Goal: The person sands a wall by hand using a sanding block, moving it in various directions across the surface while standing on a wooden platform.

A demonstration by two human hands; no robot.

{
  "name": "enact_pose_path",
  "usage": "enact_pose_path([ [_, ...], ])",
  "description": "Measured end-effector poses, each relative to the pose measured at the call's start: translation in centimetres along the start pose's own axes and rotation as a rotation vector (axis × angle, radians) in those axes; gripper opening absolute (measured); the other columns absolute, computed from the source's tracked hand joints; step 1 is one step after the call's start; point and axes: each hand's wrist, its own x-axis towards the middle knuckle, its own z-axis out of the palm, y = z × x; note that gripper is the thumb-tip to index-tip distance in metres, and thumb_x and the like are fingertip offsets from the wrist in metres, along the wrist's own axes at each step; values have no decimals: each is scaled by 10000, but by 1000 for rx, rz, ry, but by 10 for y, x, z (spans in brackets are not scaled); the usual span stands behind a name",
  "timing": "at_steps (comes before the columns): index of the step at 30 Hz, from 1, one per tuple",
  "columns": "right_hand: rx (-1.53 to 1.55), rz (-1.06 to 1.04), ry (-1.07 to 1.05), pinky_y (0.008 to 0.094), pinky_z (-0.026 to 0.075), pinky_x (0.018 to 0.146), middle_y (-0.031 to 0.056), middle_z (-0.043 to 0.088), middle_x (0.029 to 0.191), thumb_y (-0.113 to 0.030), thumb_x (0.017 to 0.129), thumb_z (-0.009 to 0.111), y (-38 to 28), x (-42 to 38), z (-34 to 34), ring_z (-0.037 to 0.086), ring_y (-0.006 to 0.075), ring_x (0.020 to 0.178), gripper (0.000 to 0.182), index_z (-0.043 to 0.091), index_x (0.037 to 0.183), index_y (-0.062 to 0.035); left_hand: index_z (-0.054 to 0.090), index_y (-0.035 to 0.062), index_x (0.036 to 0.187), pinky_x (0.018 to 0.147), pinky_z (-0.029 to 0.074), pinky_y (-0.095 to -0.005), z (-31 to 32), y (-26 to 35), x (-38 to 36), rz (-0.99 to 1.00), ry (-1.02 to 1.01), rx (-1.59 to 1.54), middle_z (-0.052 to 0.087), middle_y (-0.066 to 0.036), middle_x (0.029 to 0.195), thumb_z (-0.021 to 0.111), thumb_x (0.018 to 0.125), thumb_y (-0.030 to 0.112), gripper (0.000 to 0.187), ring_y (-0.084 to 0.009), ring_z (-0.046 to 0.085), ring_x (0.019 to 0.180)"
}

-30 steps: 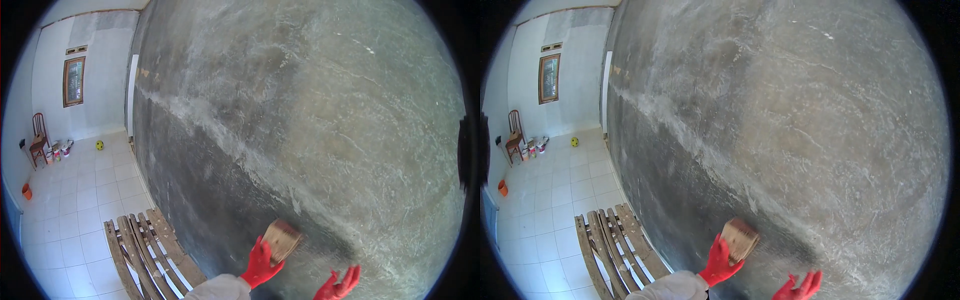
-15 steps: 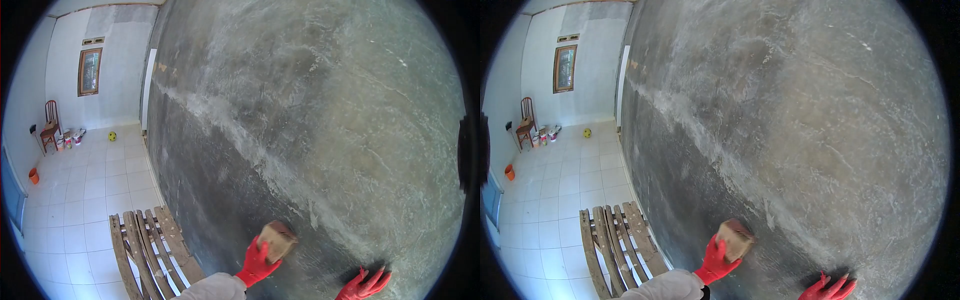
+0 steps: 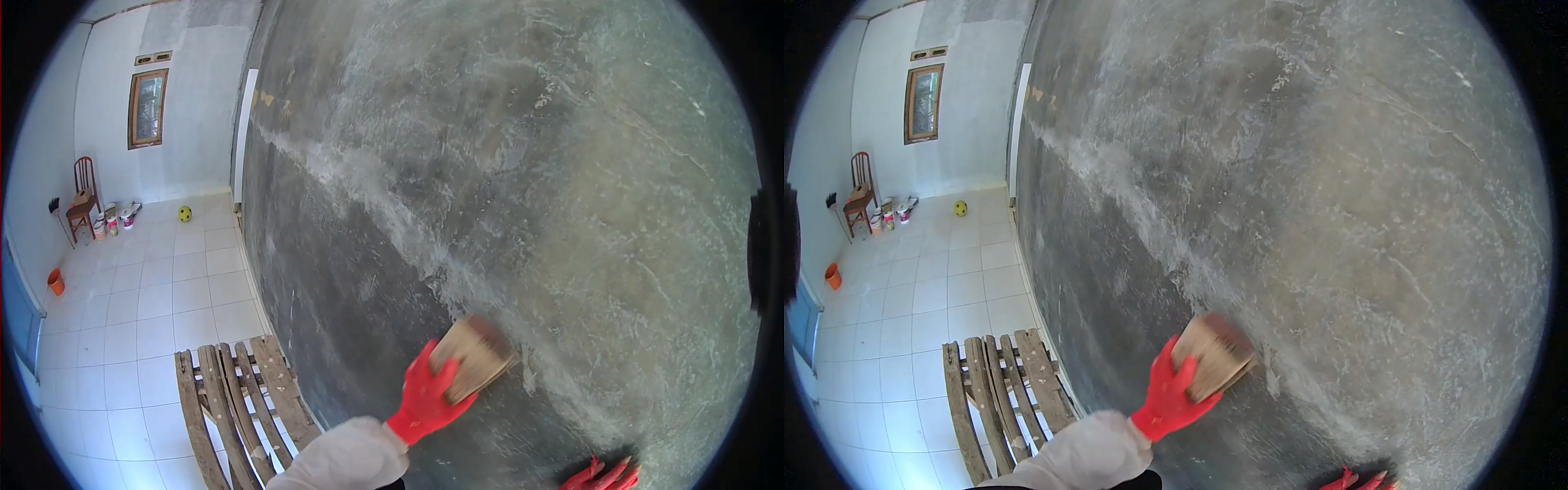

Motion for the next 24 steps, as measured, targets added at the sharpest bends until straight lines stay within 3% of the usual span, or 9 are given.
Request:
enact_pose_path([
  [2, 3, -14, 11, 644, 393, 921, 261, 474, 1325, -351, 951, 564, -2, 1, 2, 475, 483, 1161, 448, 532, 1302, -74, 357, 182, 1386, 861, 460, -562, 28, -48, -100, -274, -108, -202, 386, -347, 1366, 863, 622, 375, 938, -506, 497, 1139],
  [4, 1, -29, 7, 631, 399, 924, 244, 505, 1305, -349, 961, 551, -2, 2, 2, 494, 466, 1146, 438, 535, 1292, -64, 326, 184, 1397, 863, 460, -562, 28, -68, -138, -334, -159, -180, 386, -345, 1368, 864, 623, 371, 961, -512, 498, 1137],
  [5, 2, -36, 10, 631, 399, 924, 244, 505, 1305, -349, 961, 551, -2, 4, 2, 494, 466, 1146, 438, 535, 1292, -64, 296, 186, 1408, 865, 461, -563, 32, -74, -149, -384, -205, -159, 387, -343, 1371, 865, 624, 367, 986, -517, 499, 1135],
  [7, -27, -63, 6, 622, 401, 929, 231, 526, 1290, -353, 967, 541, -3, 5, 1, 506, 450, 1141, 444, 531, 1293, -52, 368, 176, 1377, 865, 459, -564, 33, -62, -88, -524, -195, -585, 383, -328, 1381, 861, 629, 371, 917, -513, 483, 1158],
  [9, -30, -69, 0, 619, 400, 933, 232, 526, 1292, -355, 968, 540, -3, 6, -1, 504, 448, 1147, 447, 533, 1292, -48, 346, 155, 1420, 914, 453, -522, -3, -24, 20, -7, 12, -9, 415, -241, 1367, 801, 740, 309, 832, -421, 496, 1181],
  [11, -21, -69, 17, 612, 398, 944, 231, 526, 1298, -353, 972, 531, -6, 9, 0, 498, 443, 1168, 439, 546, 1287, -47, 340, 161, 1434, 933, 424, -554, -13, -14, 95, 37, 41, -18, 352, -301, 1400, 836, 678, 302, 915, -504, 452, 1176],
  [14, -31, -59, 5, 610, 399, 947, 226, 529, 1298, -345, 975, 526, -7, 9, -1, 501, 445, 1169, 432, 549, 1285, -45, 350, 161, 1432, 960, 404, -557, -17, -29, 134, 15, 74, 3, 347, -302, 1408, 858, 642, 310, 951, -501, 437, 1205],
  [20, -75, -77, 3, 612, 409, 941, 223, 533, 1288, -342, 978, 516, -10, 8, -1, 515, 446, 1147, 432, 540, 1288, -42, 333, 208, 1430, 897, 440, -570, 4, -79, -45, -60, -22, -64, 339, -313, 1421, 864, 632, 345, 968, -508, 466, 1176],
  [24, -30, -85, 14, 610, 412, 940, 225, 536, 1276, -334, 980, 512, -9, 10, 2, 514, 449, 1144, 424, 546, 1280, -36, 327, 219, 1439, 890, 446, -568, 5, -92, -45, -63, -14, -72, 345, -345, 1400, 866, 626, 356, 985, -527, 469, 1162],
])
